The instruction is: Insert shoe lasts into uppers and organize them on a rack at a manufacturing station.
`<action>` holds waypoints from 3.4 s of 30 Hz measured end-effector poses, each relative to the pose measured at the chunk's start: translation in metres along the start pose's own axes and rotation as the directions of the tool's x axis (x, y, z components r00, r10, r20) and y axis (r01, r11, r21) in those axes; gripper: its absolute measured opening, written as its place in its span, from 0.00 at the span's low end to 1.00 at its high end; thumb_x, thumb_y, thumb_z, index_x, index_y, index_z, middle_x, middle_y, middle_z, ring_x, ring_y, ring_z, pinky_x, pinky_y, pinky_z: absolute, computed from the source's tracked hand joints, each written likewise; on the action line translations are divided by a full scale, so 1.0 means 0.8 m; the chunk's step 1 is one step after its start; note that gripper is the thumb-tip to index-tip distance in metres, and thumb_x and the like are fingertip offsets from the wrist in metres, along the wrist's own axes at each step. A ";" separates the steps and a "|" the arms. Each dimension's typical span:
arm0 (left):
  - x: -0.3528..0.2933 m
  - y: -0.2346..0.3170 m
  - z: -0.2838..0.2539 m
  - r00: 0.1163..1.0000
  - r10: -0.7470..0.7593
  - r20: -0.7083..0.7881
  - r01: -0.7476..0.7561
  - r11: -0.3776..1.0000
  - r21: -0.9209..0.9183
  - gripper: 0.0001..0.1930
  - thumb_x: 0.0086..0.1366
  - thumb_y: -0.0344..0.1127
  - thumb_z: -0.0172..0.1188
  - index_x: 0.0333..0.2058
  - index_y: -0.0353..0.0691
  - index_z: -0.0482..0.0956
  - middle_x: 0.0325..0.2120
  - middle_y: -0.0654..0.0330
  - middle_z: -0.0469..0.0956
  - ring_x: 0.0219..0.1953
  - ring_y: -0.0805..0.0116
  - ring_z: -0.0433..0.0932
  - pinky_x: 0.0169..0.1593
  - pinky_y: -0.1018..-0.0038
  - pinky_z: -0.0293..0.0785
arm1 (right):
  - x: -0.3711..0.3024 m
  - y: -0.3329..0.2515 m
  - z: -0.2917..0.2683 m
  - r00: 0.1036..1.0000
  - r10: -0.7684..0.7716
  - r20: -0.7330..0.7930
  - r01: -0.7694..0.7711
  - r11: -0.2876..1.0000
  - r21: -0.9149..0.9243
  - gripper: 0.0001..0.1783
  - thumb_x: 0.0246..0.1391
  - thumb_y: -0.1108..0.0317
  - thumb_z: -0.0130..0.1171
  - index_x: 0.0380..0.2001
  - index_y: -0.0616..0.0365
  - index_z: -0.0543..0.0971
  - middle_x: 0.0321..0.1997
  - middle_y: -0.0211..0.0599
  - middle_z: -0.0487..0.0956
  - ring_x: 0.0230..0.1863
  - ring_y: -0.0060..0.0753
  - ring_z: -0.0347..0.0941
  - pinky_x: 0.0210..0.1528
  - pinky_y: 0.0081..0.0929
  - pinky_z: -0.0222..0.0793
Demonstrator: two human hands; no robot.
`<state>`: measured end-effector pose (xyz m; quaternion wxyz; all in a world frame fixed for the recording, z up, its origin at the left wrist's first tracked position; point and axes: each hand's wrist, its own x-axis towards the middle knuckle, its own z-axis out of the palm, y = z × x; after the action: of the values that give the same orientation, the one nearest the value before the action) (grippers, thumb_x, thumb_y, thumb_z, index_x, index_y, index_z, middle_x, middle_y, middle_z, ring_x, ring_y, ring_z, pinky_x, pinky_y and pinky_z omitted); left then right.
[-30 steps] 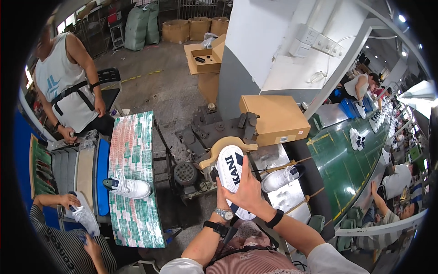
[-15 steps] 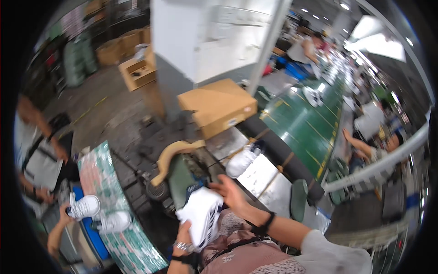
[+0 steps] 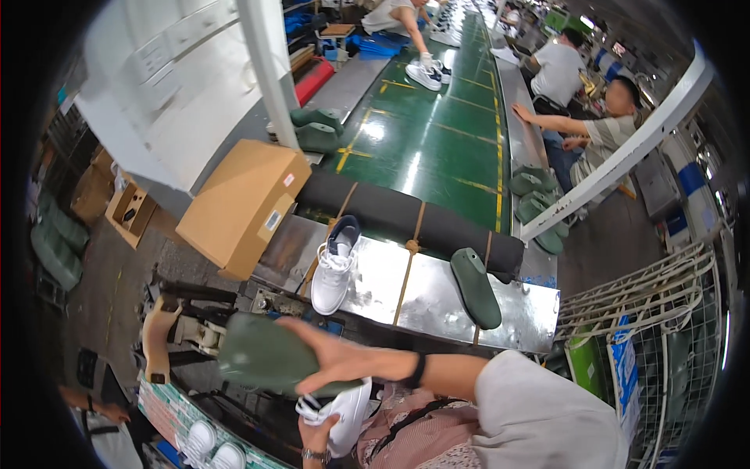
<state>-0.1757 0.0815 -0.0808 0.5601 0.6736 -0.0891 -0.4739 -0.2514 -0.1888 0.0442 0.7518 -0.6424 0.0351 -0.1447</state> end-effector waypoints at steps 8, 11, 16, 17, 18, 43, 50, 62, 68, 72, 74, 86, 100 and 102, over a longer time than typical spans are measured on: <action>0.238 0.123 0.236 0.866 0.364 0.343 -0.492 0.749 0.445 0.66 0.41 0.40 0.84 0.72 0.32 0.46 0.56 0.43 0.75 0.57 0.58 0.76 0.60 0.65 0.72 | -0.279 -0.006 -0.292 0.351 -0.375 -0.858 -0.574 0.637 -0.514 0.52 0.36 0.71 0.76 0.66 0.57 0.60 0.59 0.54 0.75 0.59 0.52 0.75 0.59 0.39 0.72; 0.332 0.141 0.295 0.961 0.211 0.181 -0.254 0.406 0.878 0.58 0.36 0.53 0.83 0.64 0.33 0.65 0.45 0.44 0.83 0.47 0.48 0.83 0.51 0.61 0.78 | -0.339 0.028 -0.339 0.217 -0.274 -0.937 -0.757 0.559 -0.339 0.45 0.44 0.62 0.72 0.64 0.59 0.63 0.55 0.53 0.75 0.57 0.59 0.71 0.58 0.47 0.68; 0.336 0.166 0.328 0.900 0.316 0.300 -0.406 0.358 0.841 0.39 0.36 0.52 0.81 0.46 0.35 0.80 0.37 0.46 0.85 0.40 0.47 0.84 0.46 0.58 0.79 | -0.339 0.069 -0.314 0.377 -0.071 -0.923 -0.884 0.271 -0.382 0.57 0.35 0.35 0.72 0.62 0.62 0.66 0.66 0.54 0.66 0.70 0.69 0.56 0.69 0.68 0.50; 0.324 0.183 0.338 0.862 0.352 0.366 -0.478 0.323 0.816 0.39 0.36 0.52 0.82 0.46 0.35 0.80 0.36 0.47 0.85 0.39 0.47 0.84 0.46 0.58 0.79 | -0.329 0.076 -0.309 0.379 -0.059 -0.924 -0.893 0.239 -0.381 0.60 0.33 0.35 0.74 0.65 0.58 0.65 0.70 0.52 0.63 0.73 0.71 0.50 0.70 0.72 0.46; 0.320 0.202 0.360 0.805 0.332 0.491 -0.578 0.254 0.776 0.40 0.36 0.52 0.82 0.47 0.35 0.79 0.34 0.47 0.85 0.37 0.47 0.84 0.44 0.59 0.79 | -0.325 0.082 -0.309 0.394 -0.052 -0.918 -0.891 0.225 -0.395 0.57 0.33 0.38 0.75 0.65 0.57 0.66 0.70 0.50 0.63 0.73 0.69 0.51 0.70 0.72 0.46; 0.094 -0.036 0.516 0.190 -0.573 0.797 -0.095 0.797 0.596 0.38 0.62 0.36 0.67 0.68 0.37 0.59 0.55 0.52 0.73 0.55 0.56 0.75 0.59 0.62 0.73 | -0.459 0.129 0.003 -0.325 0.389 -0.862 0.408 0.880 0.243 0.71 0.48 0.40 0.71 0.75 0.67 0.36 0.76 0.63 0.50 0.77 0.55 0.47 0.76 0.41 0.48; -0.177 -0.245 0.562 0.148 -0.726 0.672 -0.244 0.631 0.736 0.43 0.54 0.27 0.71 0.67 0.35 0.59 0.57 0.51 0.73 0.56 0.56 0.74 0.61 0.60 0.71 | -0.732 0.198 0.198 -0.518 0.353 -0.779 0.525 0.851 0.036 0.69 0.48 0.42 0.72 0.75 0.67 0.39 0.76 0.64 0.49 0.78 0.57 0.45 0.76 0.42 0.47; -0.419 -0.777 0.636 -0.134 -0.823 0.552 -0.839 0.390 0.378 0.29 0.56 0.31 0.74 0.54 0.31 0.74 0.47 0.56 0.80 0.47 0.66 0.78 0.53 0.71 0.73 | -1.162 0.487 0.422 -0.953 0.261 -0.151 0.210 0.934 0.288 0.68 0.38 0.45 0.78 0.73 0.67 0.50 0.58 0.64 0.66 0.62 0.63 0.67 0.64 0.45 0.66; -0.459 -0.942 0.685 -0.278 -0.727 0.628 -0.871 0.466 0.154 0.29 0.56 0.30 0.72 0.56 0.30 0.73 0.46 0.55 0.81 0.46 0.65 0.79 0.53 0.70 0.74 | -1.338 0.544 0.414 -0.982 0.114 -0.153 0.061 0.947 0.314 0.66 0.36 0.49 0.78 0.72 0.64 0.53 0.59 0.62 0.67 0.62 0.61 0.68 0.64 0.44 0.67; -0.498 -1.021 0.715 -0.399 -0.549 0.734 -0.790 0.613 0.030 0.31 0.57 0.32 0.73 0.57 0.27 0.70 0.48 0.53 0.78 0.47 0.64 0.77 0.54 0.69 0.73 | -1.446 0.565 0.378 -0.973 -0.025 -0.229 -0.106 0.931 0.349 0.64 0.35 0.51 0.78 0.71 0.65 0.56 0.60 0.61 0.67 0.63 0.62 0.66 0.65 0.43 0.65; -0.518 -1.051 0.719 -0.439 -0.385 0.812 -0.727 0.683 -0.070 0.33 0.59 0.31 0.73 0.58 0.25 0.67 0.52 0.52 0.75 0.50 0.65 0.75 0.55 0.71 0.72 | -1.497 0.572 0.358 -0.933 -0.177 -0.314 -0.273 0.915 0.296 0.60 0.35 0.50 0.76 0.69 0.65 0.60 0.64 0.61 0.67 0.67 0.61 0.62 0.68 0.42 0.63; -0.590 -1.095 0.730 -0.429 -0.401 0.810 -0.563 0.820 0.108 0.27 0.64 0.29 0.67 0.58 0.24 0.68 0.55 0.50 0.75 0.54 0.61 0.75 0.59 0.67 0.71 | -1.651 0.611 0.304 -0.790 -0.389 -0.473 -0.583 0.717 0.383 0.16 0.59 0.61 0.54 0.43 0.62 0.80 0.48 0.53 0.80 0.48 0.59 0.76 0.49 0.46 0.73; -0.536 -1.139 0.778 -0.510 -0.768 0.387 -0.211 0.548 0.809 0.26 0.72 0.39 0.56 0.62 0.29 0.66 0.60 0.45 0.73 0.61 0.43 0.74 0.52 0.67 0.80 | -1.659 0.642 0.313 -0.628 -0.710 -0.317 -0.778 0.573 0.258 0.24 0.49 0.62 0.64 0.50 0.57 0.77 0.53 0.54 0.77 0.54 0.63 0.72 0.58 0.50 0.70; -0.548 -1.161 0.785 -0.514 -0.743 0.428 -0.260 0.611 0.748 0.28 0.73 0.41 0.53 0.65 0.29 0.63 0.60 0.44 0.72 0.62 0.45 0.73 0.53 0.69 0.80 | -1.666 0.634 0.318 -0.642 -0.667 -0.378 -0.767 0.547 0.337 0.24 0.50 0.59 0.63 0.51 0.55 0.78 0.54 0.52 0.77 0.55 0.61 0.73 0.58 0.49 0.69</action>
<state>-1.2559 0.2776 -0.5760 -0.2146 0.0755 -0.4233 -0.8770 -1.3769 0.4719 -0.5841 -0.1819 -0.2400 0.8745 -0.3802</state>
